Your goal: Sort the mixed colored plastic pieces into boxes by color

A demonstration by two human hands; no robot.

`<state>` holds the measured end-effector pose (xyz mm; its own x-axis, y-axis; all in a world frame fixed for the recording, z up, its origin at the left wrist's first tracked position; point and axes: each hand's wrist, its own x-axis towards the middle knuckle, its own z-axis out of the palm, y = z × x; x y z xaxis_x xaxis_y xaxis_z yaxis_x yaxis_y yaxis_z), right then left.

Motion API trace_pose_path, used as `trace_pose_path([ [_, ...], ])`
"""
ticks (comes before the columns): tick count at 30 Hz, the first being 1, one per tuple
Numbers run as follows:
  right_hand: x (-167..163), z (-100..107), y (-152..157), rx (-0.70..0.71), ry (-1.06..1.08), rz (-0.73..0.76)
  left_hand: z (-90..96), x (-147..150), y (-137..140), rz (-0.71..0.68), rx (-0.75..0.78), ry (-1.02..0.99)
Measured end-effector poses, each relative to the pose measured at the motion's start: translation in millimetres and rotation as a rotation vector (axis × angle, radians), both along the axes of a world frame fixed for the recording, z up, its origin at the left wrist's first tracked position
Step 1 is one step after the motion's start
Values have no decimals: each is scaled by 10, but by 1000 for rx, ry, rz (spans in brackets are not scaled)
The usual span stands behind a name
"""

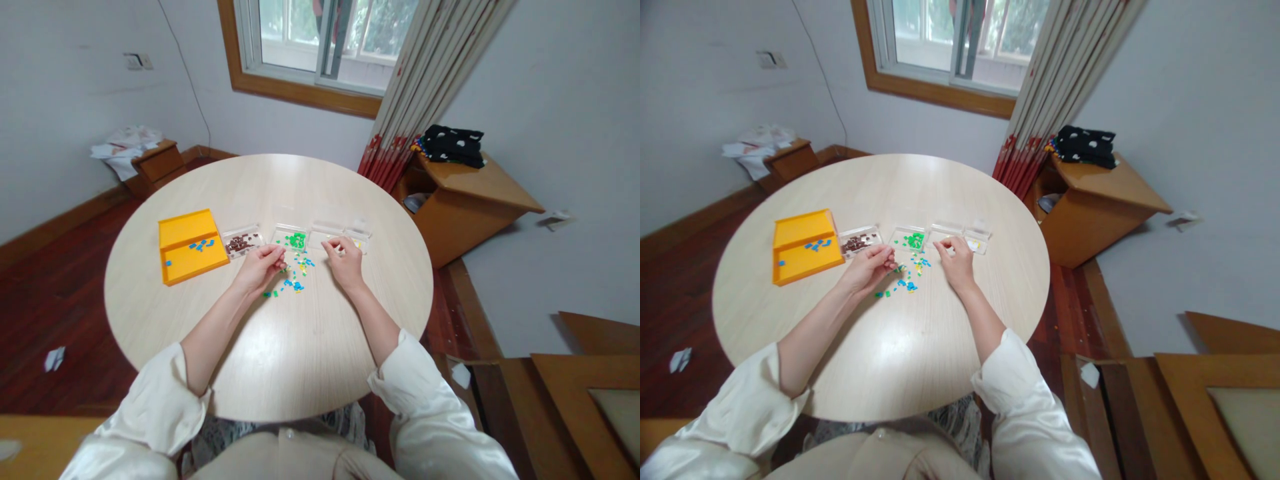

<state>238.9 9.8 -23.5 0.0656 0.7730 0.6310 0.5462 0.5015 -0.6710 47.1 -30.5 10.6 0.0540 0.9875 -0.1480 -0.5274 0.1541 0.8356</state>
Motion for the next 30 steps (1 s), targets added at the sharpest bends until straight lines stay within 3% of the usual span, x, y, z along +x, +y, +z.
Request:
trace_pose_path([
  [8, -18, -4, -10, -21, 11, 23, -8, 17, 15, 25, -105, -164],
  [14, -42, 8, -30, -61, -2, 33, 7, 7, 6, 6, -43, -148],
  [20, -62, 13, -40, -89, 45, 40, 44, 35, 59, 16, -84, -138],
  [24, -158, 239, -127, -78, 74, 51, 208, -10, 133, -12, -15, -89],
  [30, -399, 916, -261, 130, 59, 229, 783, -43, 225, -17, 240, 47],
])
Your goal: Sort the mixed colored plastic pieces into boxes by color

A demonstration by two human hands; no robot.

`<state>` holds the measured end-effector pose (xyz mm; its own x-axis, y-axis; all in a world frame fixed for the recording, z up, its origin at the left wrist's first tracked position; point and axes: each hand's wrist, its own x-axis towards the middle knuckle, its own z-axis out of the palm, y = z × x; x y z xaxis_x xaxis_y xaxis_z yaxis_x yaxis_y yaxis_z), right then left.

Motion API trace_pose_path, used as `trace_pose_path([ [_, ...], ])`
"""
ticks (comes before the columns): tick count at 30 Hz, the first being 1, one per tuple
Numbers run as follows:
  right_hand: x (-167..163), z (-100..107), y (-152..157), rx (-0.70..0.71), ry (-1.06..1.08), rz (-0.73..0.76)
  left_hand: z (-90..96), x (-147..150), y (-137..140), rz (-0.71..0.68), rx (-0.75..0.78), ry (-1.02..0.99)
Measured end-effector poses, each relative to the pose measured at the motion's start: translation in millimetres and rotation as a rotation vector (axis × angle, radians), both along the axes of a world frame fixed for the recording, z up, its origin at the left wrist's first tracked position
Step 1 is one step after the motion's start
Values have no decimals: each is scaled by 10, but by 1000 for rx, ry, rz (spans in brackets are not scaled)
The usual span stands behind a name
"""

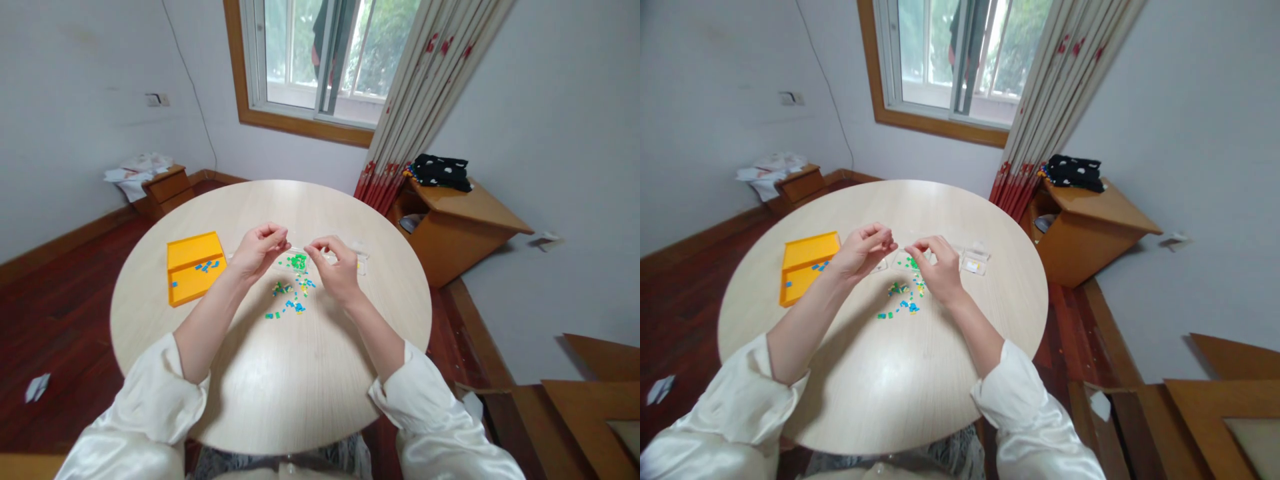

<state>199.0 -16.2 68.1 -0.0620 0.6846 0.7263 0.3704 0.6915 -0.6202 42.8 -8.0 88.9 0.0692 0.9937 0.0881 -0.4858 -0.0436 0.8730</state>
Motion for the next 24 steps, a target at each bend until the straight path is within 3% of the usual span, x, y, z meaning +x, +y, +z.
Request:
trace_pose_path([
  [4, -181, 304, 100, 61, 182, -4, 279, 96, -18, 132, 113, -8],
  [8, -327, 389, 244, 34, 396, -21, 352, 139, -21, 198, 142, -49],
  [16, -338, 566, 342, 53, 424, 130, 529, 113, 15, 275, 255, 3],
  [24, -323, 739, 480, 47, 405, 222, 638, 114, 256, 325, 330, 20],
])
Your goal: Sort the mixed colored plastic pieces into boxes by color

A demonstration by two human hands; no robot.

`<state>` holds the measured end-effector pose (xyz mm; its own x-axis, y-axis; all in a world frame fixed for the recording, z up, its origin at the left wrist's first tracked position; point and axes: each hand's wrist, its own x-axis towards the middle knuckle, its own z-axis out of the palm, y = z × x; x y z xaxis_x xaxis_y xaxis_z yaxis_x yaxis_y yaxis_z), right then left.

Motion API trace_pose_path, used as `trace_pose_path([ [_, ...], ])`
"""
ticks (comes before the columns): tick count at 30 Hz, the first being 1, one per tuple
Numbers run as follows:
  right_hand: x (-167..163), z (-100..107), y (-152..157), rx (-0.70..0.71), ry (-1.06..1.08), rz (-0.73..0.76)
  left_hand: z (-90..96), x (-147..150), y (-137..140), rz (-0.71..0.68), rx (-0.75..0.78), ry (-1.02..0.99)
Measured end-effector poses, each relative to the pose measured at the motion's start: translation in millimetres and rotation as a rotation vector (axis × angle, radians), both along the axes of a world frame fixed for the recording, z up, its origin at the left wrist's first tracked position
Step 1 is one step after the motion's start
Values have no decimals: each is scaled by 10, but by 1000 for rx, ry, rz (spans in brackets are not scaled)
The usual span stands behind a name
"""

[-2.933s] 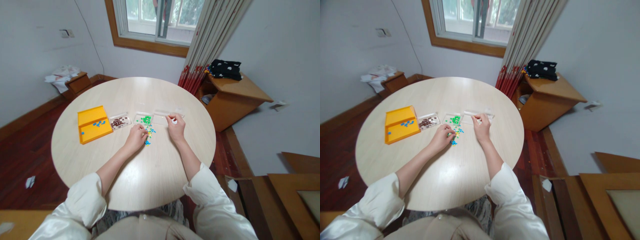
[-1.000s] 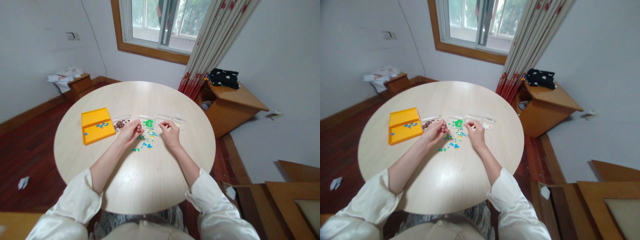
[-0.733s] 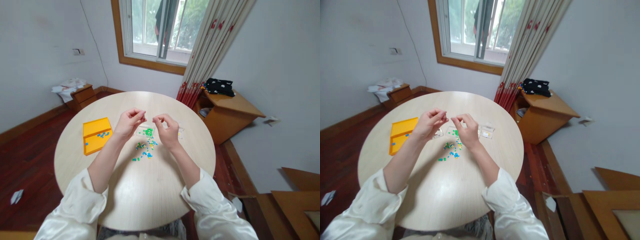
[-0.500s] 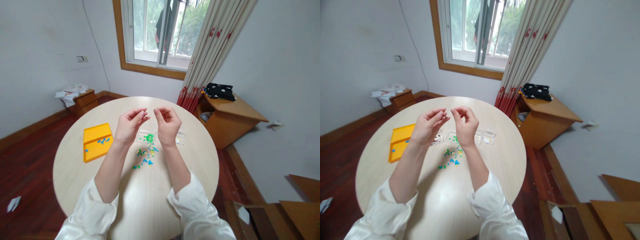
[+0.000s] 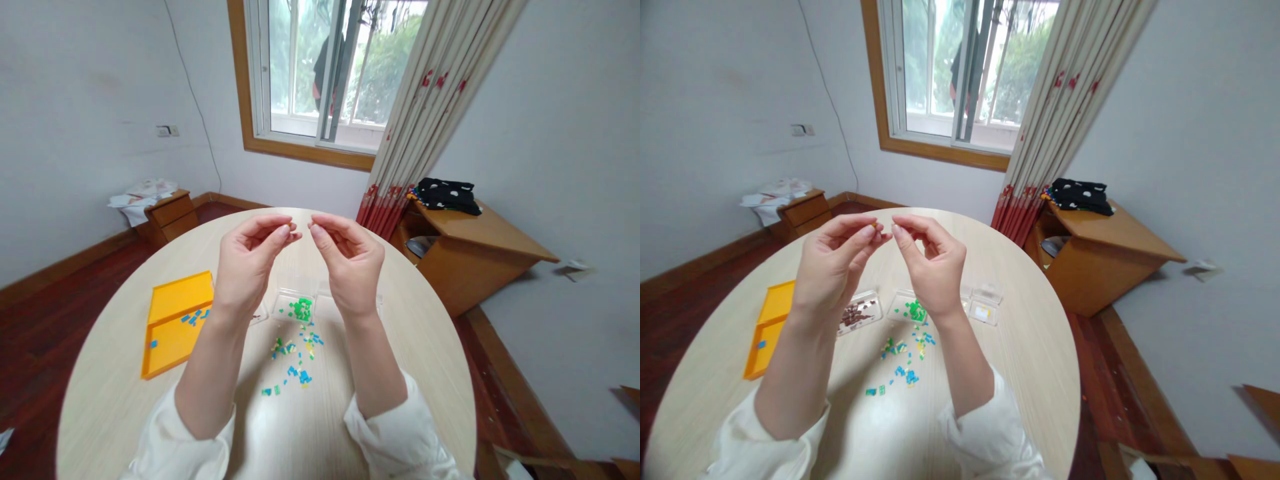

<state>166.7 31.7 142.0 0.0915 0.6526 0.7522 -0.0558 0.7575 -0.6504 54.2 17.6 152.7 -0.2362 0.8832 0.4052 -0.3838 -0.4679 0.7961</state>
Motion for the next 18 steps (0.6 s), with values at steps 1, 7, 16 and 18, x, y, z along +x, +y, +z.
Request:
trace_pose_path([
  [1, 7, 16, 17, 1, -19, 15, 1, -15, 26, 4, -4, 7],
  [7, 13, 51, 61, 15, -58, 14, -20, -156, 96, 24, -57, 48],
  [16, -25, 89, -12, 19, -93, -4, -37, -198, 62, 72, -6, 132],
  [18, -22, 96, -21, 11, -114, -2, -45, -197, 56, 74, 0, 142],
])
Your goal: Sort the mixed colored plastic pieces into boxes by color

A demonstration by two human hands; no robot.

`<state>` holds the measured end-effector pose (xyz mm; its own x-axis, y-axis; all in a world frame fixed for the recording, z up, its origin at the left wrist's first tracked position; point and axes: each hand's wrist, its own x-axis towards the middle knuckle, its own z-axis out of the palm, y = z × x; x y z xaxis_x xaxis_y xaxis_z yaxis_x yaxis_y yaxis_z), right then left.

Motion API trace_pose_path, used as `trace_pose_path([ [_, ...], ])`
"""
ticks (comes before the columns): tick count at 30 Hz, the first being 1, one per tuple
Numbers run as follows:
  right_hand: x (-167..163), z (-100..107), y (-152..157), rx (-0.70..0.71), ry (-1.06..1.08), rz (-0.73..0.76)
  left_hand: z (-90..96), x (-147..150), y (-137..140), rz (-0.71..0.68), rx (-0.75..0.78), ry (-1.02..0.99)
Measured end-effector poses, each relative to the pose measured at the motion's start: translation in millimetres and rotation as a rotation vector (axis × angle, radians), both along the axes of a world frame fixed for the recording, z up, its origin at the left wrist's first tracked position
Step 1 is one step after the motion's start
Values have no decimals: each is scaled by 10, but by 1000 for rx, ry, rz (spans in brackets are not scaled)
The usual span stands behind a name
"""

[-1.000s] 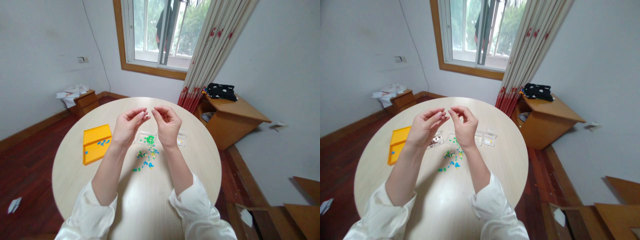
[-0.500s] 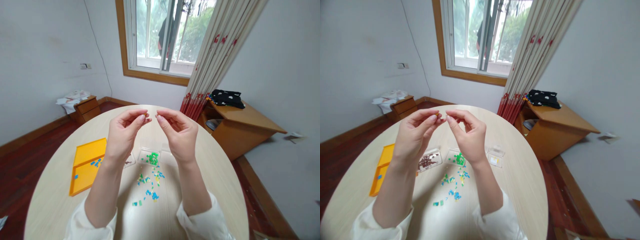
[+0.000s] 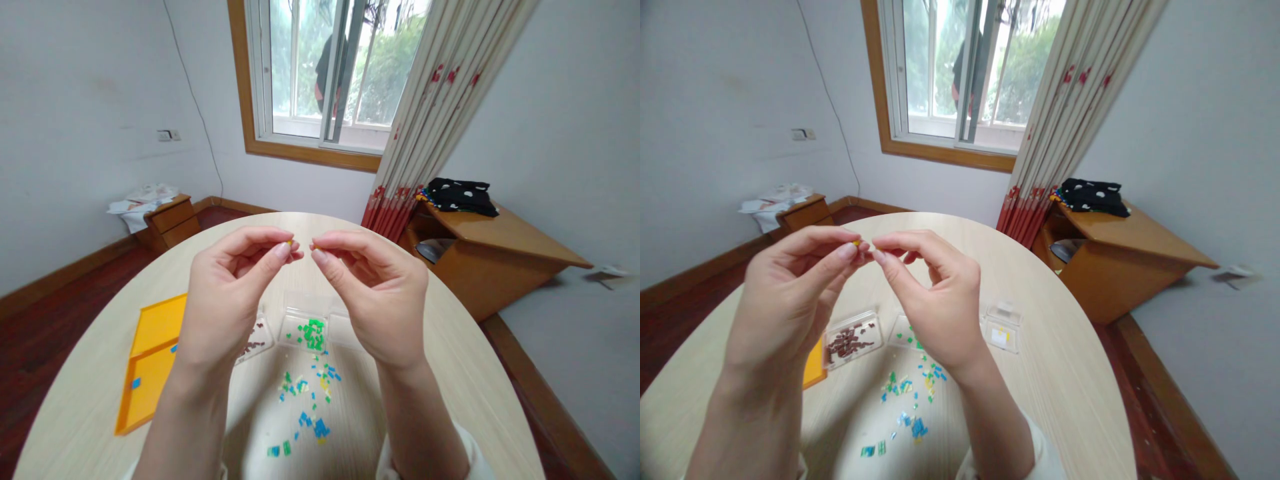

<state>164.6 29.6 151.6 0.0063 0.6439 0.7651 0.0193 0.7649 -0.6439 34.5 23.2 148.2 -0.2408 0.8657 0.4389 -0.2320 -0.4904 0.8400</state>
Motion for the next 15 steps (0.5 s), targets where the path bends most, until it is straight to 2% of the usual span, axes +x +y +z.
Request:
trace_pose_path([
  [15, -18, 38, -108, 40, -2, -34, 13, 6, -62, -6, 8, 43],
])
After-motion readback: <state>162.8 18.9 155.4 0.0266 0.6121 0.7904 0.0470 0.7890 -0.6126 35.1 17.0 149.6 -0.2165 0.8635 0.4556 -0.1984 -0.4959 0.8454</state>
